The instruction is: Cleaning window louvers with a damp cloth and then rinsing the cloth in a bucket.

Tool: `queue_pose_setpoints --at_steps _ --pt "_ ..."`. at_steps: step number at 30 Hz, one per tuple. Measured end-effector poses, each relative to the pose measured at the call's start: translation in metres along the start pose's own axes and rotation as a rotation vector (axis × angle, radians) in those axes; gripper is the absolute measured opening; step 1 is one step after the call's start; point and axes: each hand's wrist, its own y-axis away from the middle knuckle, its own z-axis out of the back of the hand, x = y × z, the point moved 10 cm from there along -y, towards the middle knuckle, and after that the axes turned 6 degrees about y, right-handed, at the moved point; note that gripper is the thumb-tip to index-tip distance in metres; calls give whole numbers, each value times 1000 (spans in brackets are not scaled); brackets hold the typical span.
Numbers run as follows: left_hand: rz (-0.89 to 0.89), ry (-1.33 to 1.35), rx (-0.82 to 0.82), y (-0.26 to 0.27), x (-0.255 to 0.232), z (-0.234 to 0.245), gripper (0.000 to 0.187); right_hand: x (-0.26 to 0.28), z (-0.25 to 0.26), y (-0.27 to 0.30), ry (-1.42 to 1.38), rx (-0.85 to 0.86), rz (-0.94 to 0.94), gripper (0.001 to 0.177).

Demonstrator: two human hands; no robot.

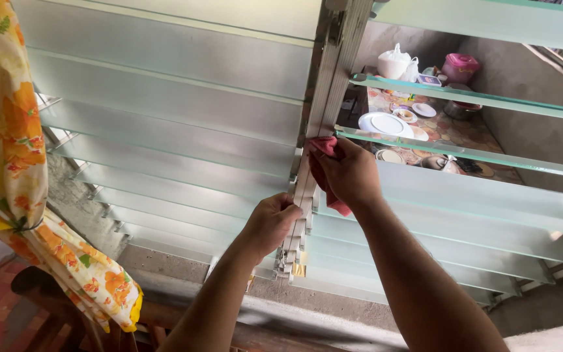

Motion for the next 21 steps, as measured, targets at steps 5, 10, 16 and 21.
queue_pose_setpoints --at_steps 5,10,16,21 --pt "-21 8 26 -2 7 -3 15 4 -3 -7 209 123 -22 31" --pt "32 -53 8 4 5 -4 16 16 -7 -5 415 247 68 34" --pt "-3 6 40 13 2 -3 17 -2 -7 3 144 180 48 26" --pt "33 -12 4 15 0 -14 15 -30 10 -4 -185 97 74 24"
